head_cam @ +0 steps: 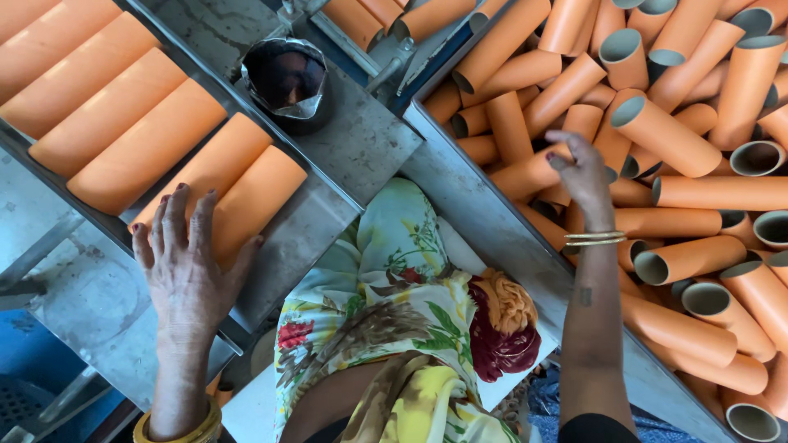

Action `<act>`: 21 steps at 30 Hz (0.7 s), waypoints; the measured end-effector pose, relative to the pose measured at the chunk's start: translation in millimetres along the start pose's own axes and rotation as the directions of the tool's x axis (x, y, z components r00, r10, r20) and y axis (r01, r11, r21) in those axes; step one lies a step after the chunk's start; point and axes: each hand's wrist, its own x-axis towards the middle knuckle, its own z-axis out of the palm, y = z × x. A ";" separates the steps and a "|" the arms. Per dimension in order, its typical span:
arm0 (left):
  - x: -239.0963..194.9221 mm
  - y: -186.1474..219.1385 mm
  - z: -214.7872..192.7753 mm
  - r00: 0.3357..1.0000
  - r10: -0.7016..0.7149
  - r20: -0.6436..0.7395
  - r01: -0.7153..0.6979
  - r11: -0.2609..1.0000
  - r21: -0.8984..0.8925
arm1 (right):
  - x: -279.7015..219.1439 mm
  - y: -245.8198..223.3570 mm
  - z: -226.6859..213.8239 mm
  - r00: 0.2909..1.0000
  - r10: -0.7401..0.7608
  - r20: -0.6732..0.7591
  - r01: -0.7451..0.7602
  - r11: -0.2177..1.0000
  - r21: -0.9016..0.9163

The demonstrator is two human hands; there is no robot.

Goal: The person sits at a machine and repeatedly picks up orange cylindrical objects from a pile, places them onto a conveyor belt, and then moves the processed cylinders into a collection bin. The task involves continuous manual handling of the cylinders to feed the machine and sort the output.

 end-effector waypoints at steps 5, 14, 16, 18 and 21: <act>4.5 23.9 -18.8 0.999 0.013 0.044 -0.011 0.999 -0.046 | -19.5 -126.6 -57.2 0.883 -0.296 -0.364 0.149 0.913 -0.379; 9.3 96.0 -29.9 0.909 0.412 -0.067 -0.413 0.862 -0.293 | -71.3 -256.4 -57.6 0.712 -0.650 -0.266 0.689 0.575 0.440; 12.9 94.8 -26.9 0.925 0.380 0.030 -0.354 0.886 -0.301 | -64.6 -246.4 -46.1 0.704 -0.698 -0.132 0.681 0.611 0.402; 12.2 86.6 -25.1 0.946 0.318 0.069 -0.293 0.924 -0.247 | -39.0 -223.2 -24.9 0.756 -0.649 -0.081 0.634 0.696 0.336; 5.1 62.9 -26.4 0.980 0.195 0.038 -0.192 0.978 -0.075 | -1.5 -154.2 -11.3 0.933 -0.354 0.059 0.353 0.935 0.026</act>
